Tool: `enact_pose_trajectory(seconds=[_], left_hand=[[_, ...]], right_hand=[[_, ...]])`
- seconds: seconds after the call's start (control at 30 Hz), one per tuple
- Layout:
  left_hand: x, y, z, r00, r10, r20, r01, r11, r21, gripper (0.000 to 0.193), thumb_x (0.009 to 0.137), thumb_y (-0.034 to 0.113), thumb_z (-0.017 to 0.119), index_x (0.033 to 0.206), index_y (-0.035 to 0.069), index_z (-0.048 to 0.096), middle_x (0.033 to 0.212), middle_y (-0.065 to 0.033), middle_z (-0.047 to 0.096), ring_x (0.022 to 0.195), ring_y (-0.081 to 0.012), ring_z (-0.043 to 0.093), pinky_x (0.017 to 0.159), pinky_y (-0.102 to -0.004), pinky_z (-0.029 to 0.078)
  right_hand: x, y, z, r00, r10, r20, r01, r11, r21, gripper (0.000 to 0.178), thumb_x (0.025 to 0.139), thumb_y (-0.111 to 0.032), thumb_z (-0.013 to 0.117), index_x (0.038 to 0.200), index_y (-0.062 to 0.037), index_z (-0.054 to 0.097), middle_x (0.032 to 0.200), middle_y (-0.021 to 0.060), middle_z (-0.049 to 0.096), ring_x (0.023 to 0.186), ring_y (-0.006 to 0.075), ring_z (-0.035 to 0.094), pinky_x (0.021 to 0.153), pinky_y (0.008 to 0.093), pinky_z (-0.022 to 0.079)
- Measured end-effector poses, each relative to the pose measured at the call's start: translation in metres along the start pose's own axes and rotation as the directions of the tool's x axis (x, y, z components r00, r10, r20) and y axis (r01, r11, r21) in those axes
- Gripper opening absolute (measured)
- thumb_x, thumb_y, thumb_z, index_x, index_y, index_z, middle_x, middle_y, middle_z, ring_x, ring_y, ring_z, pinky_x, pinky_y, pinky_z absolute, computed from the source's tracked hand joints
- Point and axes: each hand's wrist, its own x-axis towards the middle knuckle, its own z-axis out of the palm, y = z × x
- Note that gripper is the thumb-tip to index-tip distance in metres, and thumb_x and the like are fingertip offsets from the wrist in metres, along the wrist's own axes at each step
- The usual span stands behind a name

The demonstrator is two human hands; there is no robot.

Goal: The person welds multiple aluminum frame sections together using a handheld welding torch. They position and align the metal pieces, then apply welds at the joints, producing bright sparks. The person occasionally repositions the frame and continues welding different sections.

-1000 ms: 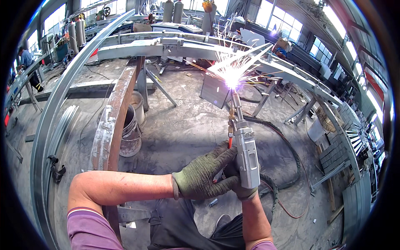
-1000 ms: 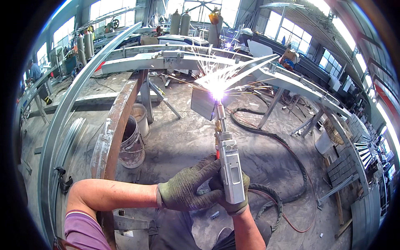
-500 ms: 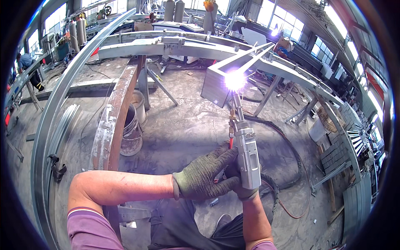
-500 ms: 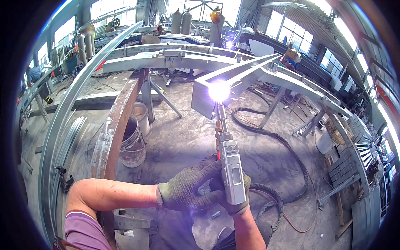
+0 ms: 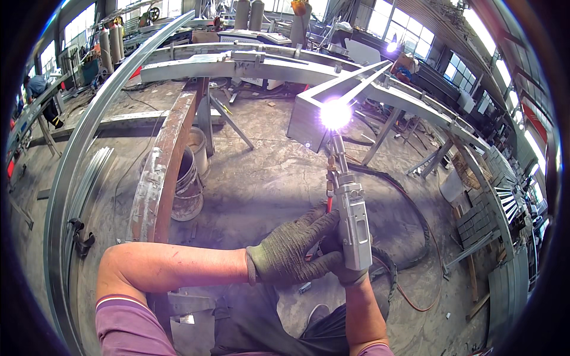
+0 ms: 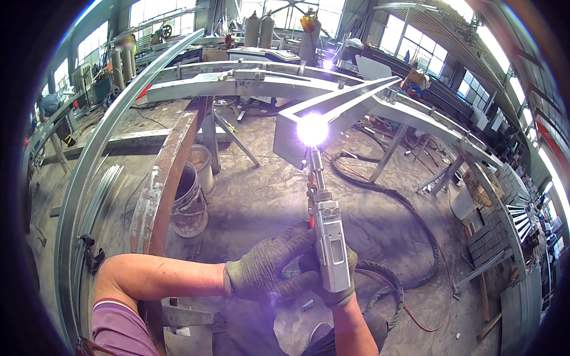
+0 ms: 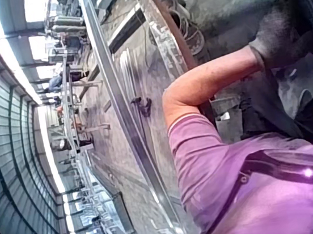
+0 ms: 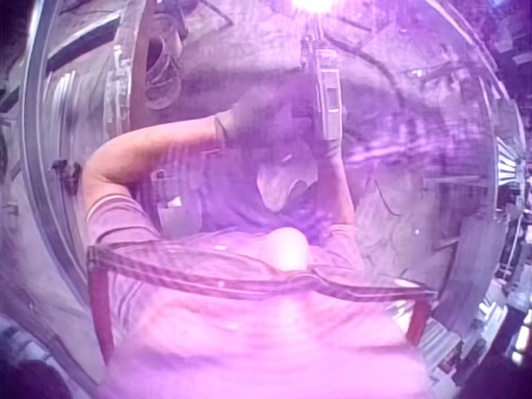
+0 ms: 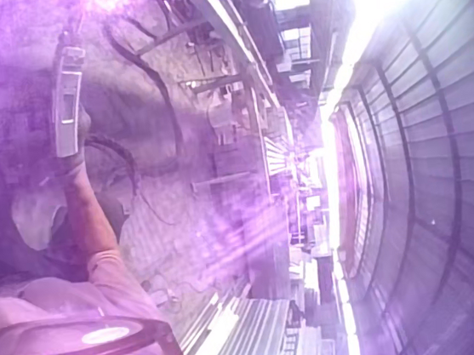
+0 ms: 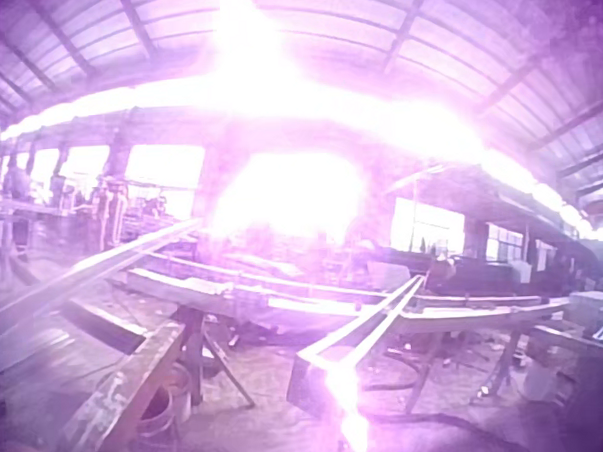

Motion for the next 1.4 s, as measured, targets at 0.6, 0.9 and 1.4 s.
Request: enact_pose_trajectory(seconds=[0.6,0.9,1.4], left_hand=[[0.0008,0.0019,0.0005,0.999,-0.009,-0.039,0.009,1.0,-0.002,0.079,0.103,0.038,0.076,0.162,-0.005,0.045,0.146,-0.0312,0.06,0.131,-0.0483,0.066,0.109,-0.0521,0.056],[0.0004,0.0057,-0.0033,0.994,-0.101,0.03,0.103,0.991,-0.083,0.078,0.104,0.036,0.079,0.162,-0.004,0.046,0.154,-0.0305,0.058,0.146,-0.0461,0.059,0.122,-0.0521,0.049],[0.0029,0.0099,-0.0073,0.989,-0.134,0.062,0.138,0.988,-0.064,0.077,0.104,0.031,0.079,0.164,-0.003,0.045,0.155,-0.0301,0.059,0.144,-0.0448,0.061,0.119,-0.0506,0.052]], right_hand=[[-0.0018,0.005,-0.0026,0.999,-0.008,-0.043,0.002,0.991,-0.136,0.035,0.092,-0.019,0.092,0.108,-0.0066,0.063,0.079,-0.0037,0.057,0.068,0.0065,0.055,0.057,0.0273,0.048],[0.0,-0.0001,0.0028,0.999,0.0,-0.039,-0.004,0.994,-0.108,0.032,0.093,-0.016,0.089,0.108,-0.0076,0.062,0.08,-0.004,0.057,0.066,0.0066,0.053,0.056,0.0268,0.047],[-0.0017,0.0016,0.0023,0.999,-0.02,-0.049,0.012,0.986,-0.165,0.029,0.095,-0.015,0.086,0.111,-0.0076,0.063,0.081,-0.004,0.058,0.068,0.0063,0.055,0.057,0.0267,0.048]])
